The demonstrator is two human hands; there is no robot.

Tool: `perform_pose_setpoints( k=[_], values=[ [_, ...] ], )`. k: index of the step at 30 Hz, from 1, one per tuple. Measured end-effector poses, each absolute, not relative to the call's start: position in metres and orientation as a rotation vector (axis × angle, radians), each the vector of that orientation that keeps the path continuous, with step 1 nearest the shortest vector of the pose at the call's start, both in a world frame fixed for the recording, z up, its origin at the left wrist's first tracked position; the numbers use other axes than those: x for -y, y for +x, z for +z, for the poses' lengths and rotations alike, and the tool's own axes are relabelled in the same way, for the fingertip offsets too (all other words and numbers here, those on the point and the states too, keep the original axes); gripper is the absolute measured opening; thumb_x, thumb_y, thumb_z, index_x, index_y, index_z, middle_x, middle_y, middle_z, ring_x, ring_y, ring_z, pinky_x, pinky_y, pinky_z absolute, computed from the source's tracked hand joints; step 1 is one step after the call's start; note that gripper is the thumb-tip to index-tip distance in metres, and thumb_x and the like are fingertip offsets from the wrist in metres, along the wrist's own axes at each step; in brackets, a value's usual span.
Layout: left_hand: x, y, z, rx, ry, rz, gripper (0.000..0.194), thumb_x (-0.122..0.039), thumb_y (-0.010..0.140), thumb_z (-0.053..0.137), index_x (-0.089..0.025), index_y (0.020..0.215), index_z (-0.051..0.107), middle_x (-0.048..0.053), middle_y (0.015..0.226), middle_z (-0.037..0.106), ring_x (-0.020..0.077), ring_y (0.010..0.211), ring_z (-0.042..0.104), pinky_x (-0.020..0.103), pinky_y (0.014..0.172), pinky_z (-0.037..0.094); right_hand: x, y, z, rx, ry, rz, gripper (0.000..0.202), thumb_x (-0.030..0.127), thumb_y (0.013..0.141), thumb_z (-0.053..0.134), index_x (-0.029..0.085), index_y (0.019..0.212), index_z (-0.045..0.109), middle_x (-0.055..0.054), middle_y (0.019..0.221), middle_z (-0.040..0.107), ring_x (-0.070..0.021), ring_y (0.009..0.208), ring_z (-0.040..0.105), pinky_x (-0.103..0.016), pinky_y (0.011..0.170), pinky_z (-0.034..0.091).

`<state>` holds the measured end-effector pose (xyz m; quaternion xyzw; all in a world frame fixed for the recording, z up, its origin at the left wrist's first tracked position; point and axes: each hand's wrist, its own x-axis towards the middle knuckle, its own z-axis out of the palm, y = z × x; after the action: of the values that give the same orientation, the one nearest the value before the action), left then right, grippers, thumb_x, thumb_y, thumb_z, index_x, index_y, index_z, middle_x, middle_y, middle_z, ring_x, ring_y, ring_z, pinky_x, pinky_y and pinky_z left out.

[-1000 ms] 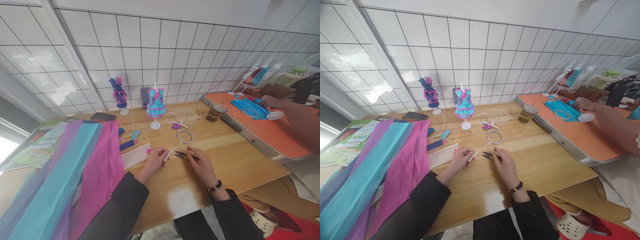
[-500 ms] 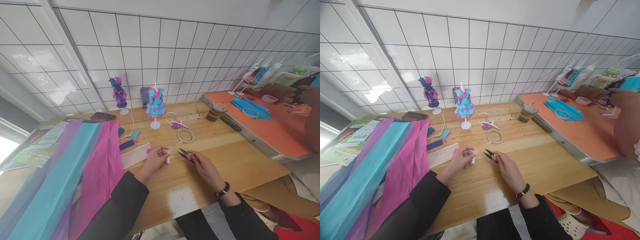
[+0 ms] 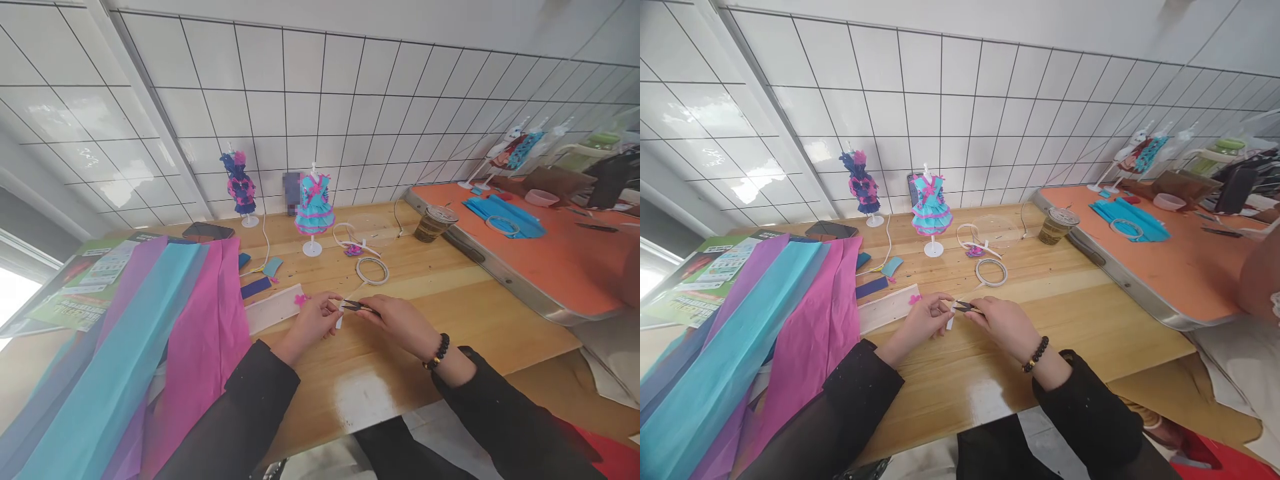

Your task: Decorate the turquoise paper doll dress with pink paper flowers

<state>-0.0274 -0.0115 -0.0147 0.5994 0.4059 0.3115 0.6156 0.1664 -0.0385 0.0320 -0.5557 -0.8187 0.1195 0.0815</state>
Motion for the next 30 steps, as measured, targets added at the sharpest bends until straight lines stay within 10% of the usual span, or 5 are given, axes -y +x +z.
perform_pose_setpoints(
  k=[30],
  values=[
    [0.012,-0.029,-0.025,-0.906,1.532,0.687,0.03,-0.031,0.077,0.05,-0.02,0.105,0.051,-0.002,0.069,0.052,0.0052,0.043,0.048,0.017,0.039,0.04,0.037,0.152,0.039,2.599,-1.767,0.079,0.031,0.041,0.088,0.039,0.022,0.095,0.062,-0.005,0.083,0.067,-0.0189,0.073,0.061,-0.026,0.056,0.036]
  ],
)
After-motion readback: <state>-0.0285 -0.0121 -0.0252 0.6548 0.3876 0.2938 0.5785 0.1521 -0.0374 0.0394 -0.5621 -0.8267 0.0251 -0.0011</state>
